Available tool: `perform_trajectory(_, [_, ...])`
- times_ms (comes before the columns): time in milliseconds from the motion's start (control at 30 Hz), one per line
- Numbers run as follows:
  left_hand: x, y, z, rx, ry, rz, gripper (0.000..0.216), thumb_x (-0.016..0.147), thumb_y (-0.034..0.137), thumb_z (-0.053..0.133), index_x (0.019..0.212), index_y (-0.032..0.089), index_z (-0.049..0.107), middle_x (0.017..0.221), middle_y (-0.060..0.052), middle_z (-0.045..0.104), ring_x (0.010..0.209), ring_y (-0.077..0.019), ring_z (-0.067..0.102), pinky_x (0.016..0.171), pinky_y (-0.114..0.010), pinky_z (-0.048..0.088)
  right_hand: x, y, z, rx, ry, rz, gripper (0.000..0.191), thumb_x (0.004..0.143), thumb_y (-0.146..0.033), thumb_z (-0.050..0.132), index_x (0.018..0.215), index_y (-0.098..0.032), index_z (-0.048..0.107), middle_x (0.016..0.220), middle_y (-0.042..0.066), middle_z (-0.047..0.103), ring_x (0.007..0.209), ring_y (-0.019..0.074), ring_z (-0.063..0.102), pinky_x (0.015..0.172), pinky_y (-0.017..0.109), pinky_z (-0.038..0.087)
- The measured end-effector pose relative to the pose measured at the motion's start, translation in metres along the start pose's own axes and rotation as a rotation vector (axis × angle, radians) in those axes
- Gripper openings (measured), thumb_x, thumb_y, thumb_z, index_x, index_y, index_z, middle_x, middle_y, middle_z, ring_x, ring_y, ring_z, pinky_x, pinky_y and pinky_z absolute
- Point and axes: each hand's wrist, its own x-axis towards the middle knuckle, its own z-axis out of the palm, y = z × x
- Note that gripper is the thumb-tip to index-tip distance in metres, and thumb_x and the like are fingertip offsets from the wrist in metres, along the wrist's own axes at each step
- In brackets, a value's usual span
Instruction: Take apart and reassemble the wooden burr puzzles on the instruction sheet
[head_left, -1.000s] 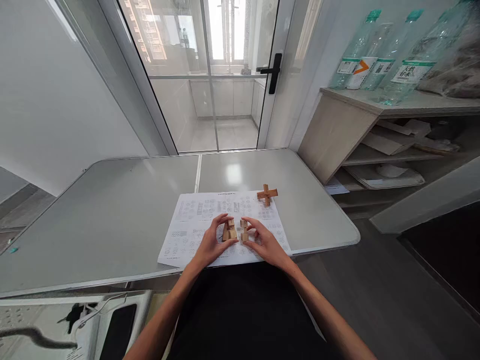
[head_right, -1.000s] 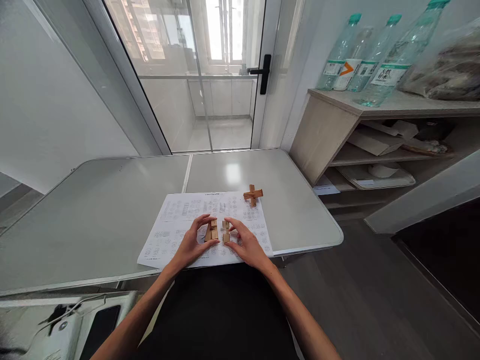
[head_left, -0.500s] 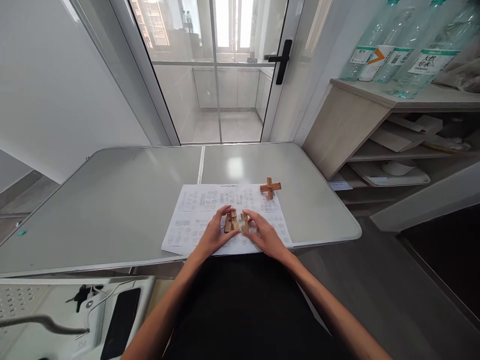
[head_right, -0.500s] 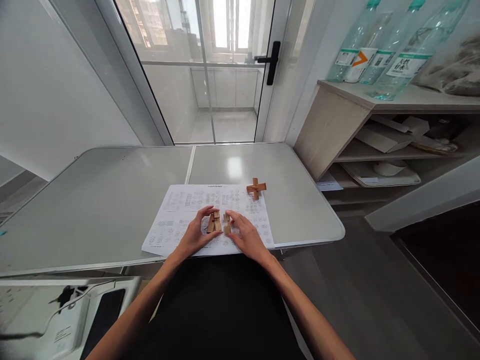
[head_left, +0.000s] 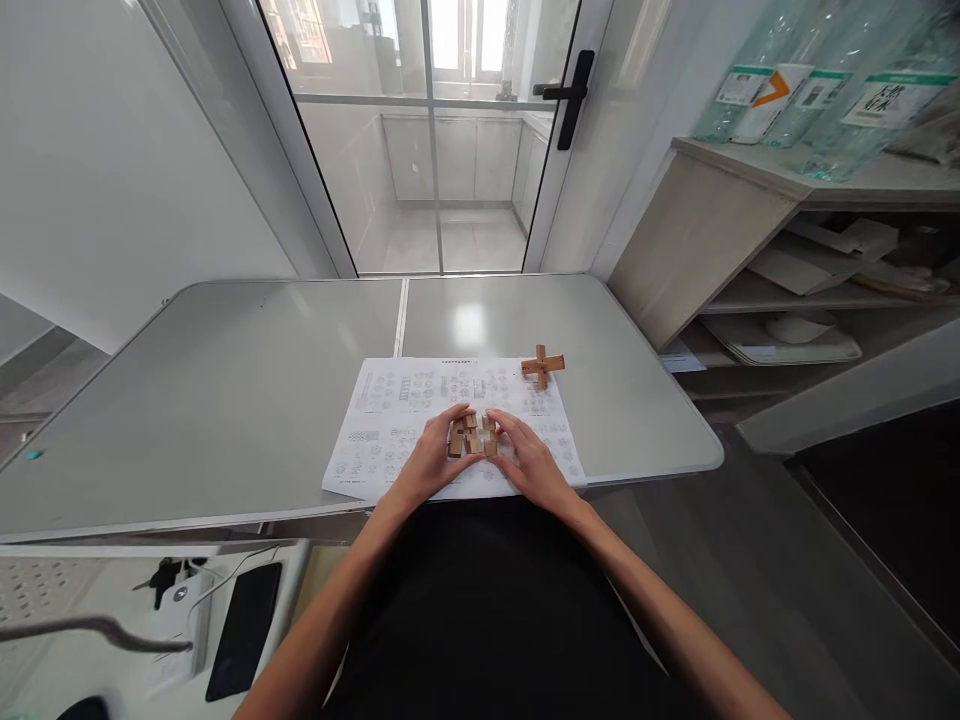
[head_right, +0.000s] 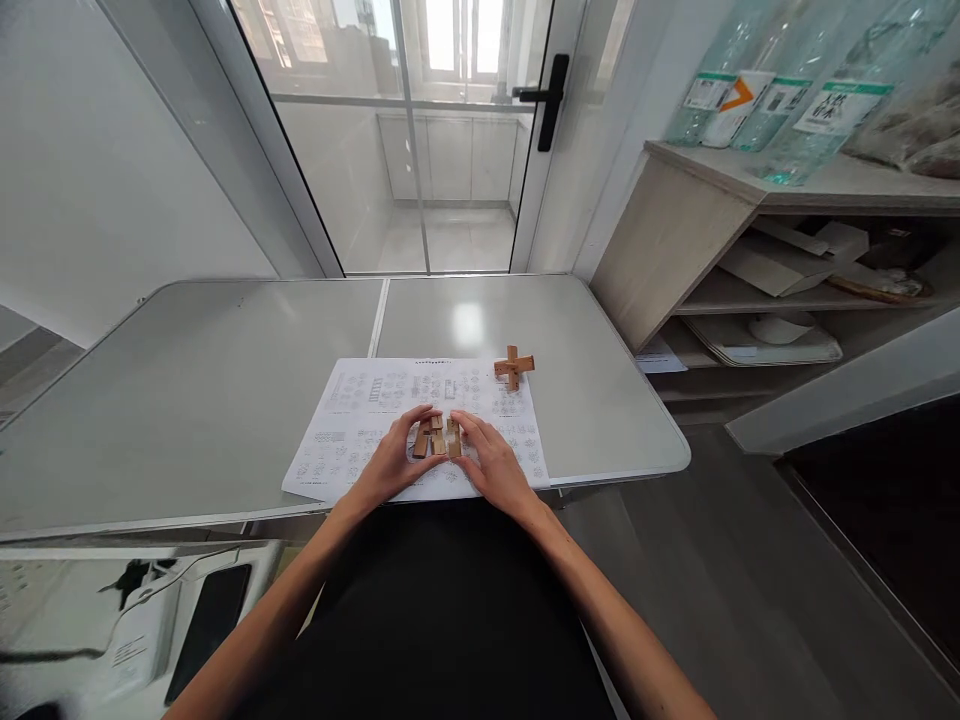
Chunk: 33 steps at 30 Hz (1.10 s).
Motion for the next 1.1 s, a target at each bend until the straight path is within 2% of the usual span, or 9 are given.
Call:
perform_trajectory(600, [0.001, 0.002, -0.001, -0.012, -0.023, -0.014, 0.08, 0.089, 0.035, 0.084, 0.155, 0.032, 0.039, 0.147, -0.01, 0.064, 0.139, -0.0309, 0.059, 0.117, -0.052, 0.048, 0.001, -0.006, 0.0, -0.022, 0.006, 0.041, 0.07, 0.101, -0.016, 0.057, 0.163, -0.036, 0.033, 0.16, 0.008, 0.051, 0.123, 0.0262, 0.065, 0.111, 0.05, 0.054])
perform_trajectory(833, [0.003, 0.005, -0.005, -0.118, -0.009, -0.062, 0.077, 0.09, 0.038, 0.082, 0.154, 0.032, 0.04, 0.149, -0.011, 0.062, 0.142, -0.0321, 0.058, 0.12, -0.054, 0.045, 0.002, -0.011, -0.002, -0.034, -0.005, 0.046, 0.069, 0.102, -0.017, 0.056, 0.164, -0.037, 0.032, 0.161, 0.008, 0.051, 0.138, 0.0281, 0.059, 0.114, 0.052, 0.053])
perform_trajectory(933, [0.004, 0.007, -0.007, -0.175, 0.026, -0.067, 0.075, 0.088, 0.038, 0.084, 0.15, 0.029, 0.043, 0.15, -0.013, 0.058, 0.136, -0.0314, 0.062, 0.118, -0.052, 0.048, 0.002, -0.011, -0.004, -0.01, -0.017, 0.022, 0.068, 0.104, -0.018, 0.057, 0.164, -0.038, 0.032, 0.161, 0.007, 0.051, 0.146, 0.0277, 0.052, 0.117, 0.051, 0.052])
perform_trajectory(1033, [0.005, 0.01, -0.009, -0.25, 0.052, -0.066, 0.077, 0.082, 0.039, 0.089, 0.144, 0.027, 0.045, 0.142, -0.012, 0.059, 0.131, -0.031, 0.065, 0.114, -0.052, 0.052, 0.002, -0.013, -0.01, 0.006, -0.037, 0.01, 0.07, 0.105, -0.021, 0.058, 0.165, -0.039, 0.029, 0.16, 0.007, 0.052, 0.145, 0.0282, 0.053, 0.115, 0.051, 0.054])
perform_trajectory(1100, [0.005, 0.014, -0.011, -0.298, 0.024, -0.059, 0.079, 0.081, 0.039, 0.09, 0.144, 0.028, 0.043, 0.133, -0.01, 0.064, 0.13, -0.0308, 0.065, 0.116, -0.054, 0.05, 0.003, -0.015, -0.016, -0.01, -0.046, -0.025, 0.07, 0.105, -0.021, 0.058, 0.166, -0.038, 0.028, 0.159, 0.008, 0.053, 0.143, 0.0289, 0.055, 0.115, 0.054, 0.053])
